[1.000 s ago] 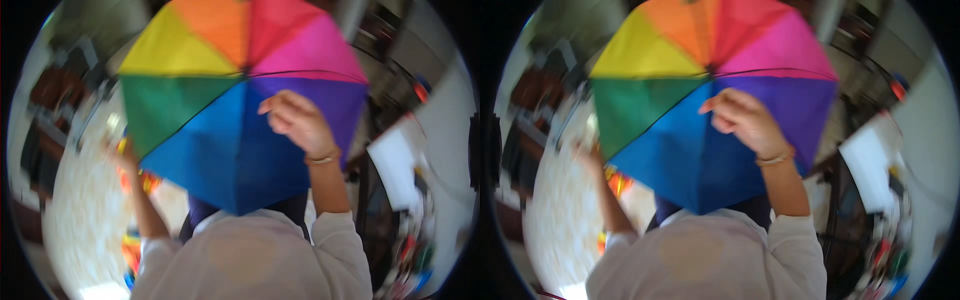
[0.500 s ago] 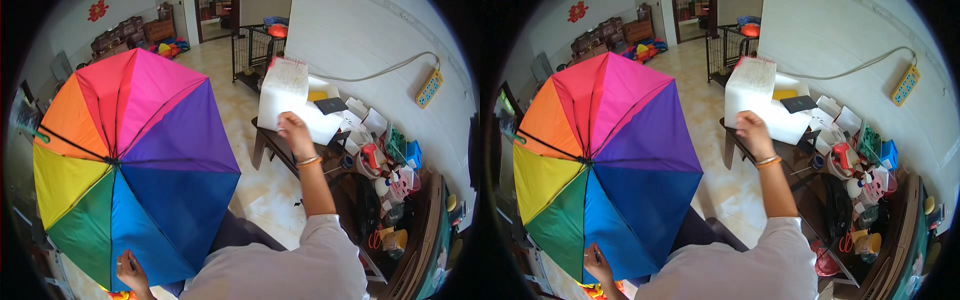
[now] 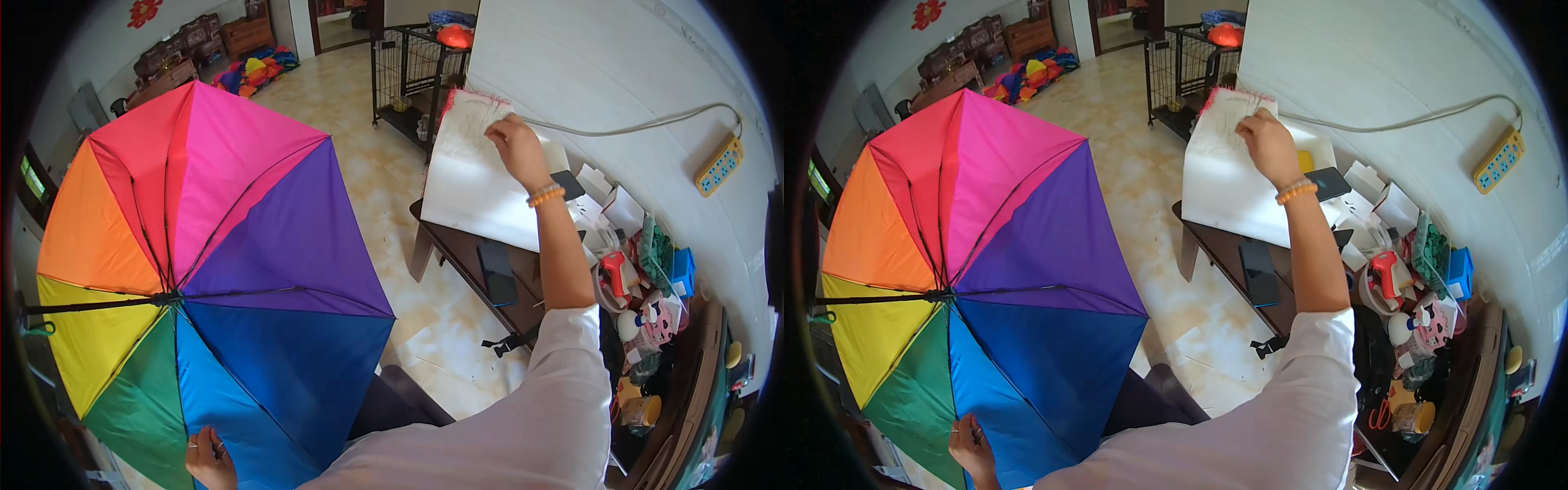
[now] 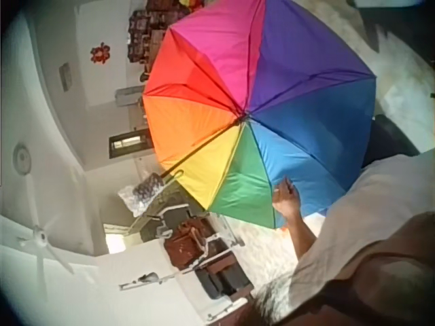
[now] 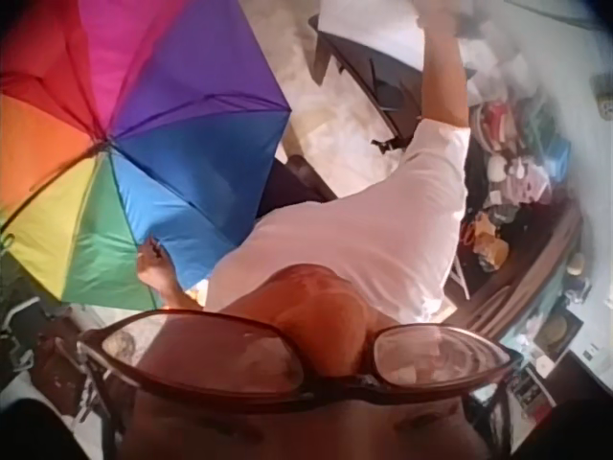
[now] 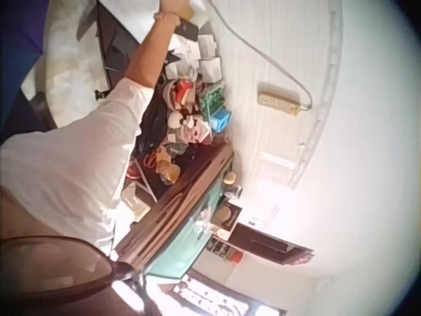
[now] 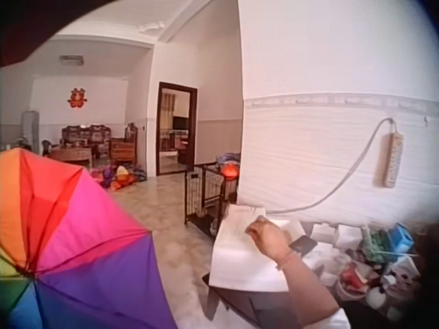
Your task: The recorder is repairing a multi-colored umbrella by reattaching the fabric to the ribs using thread.
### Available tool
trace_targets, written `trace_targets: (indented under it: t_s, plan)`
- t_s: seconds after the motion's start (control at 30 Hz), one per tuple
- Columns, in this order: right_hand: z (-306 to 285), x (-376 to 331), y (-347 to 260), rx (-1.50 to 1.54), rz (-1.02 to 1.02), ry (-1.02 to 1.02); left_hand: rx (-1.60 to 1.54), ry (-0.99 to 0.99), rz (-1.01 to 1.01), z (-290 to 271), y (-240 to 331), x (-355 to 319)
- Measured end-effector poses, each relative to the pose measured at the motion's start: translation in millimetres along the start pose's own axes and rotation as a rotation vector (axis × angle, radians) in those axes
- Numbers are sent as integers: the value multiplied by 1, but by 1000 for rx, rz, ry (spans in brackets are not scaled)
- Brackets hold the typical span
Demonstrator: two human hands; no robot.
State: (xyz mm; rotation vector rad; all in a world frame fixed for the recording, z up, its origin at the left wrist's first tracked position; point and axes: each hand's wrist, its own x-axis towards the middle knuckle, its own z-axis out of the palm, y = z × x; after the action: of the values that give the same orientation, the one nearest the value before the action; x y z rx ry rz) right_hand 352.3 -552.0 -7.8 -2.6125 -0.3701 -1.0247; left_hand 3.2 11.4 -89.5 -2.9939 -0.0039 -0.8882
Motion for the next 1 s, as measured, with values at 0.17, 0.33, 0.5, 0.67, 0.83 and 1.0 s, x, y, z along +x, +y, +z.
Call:
trace_targets:
  t_s: [0.17, 0.33, 0.5, 0.67, 0.83, 1.0]
  plan:
    - [34, 43, 11, -323, -223, -244, -53, -57, -15, 8, 3, 14]
    - [64, 50, 29, -620, -287, -337, -86, -109, -57, 11, 3, 17]
    - [69, 46, 3, -783, -294, -334, -51, -129, -62, 14, -6, 16]
    - [64, 34, -10, -799, -387, -299, -76, -123, -53, 25, -5, 19]
    - [70, 27, -5, -761, -376, -220, -95, -120, -53, 35, -8, 24]
    - [69, 46, 11, -645, -226, -343, -75, -160, -73, 35, -14, 24]
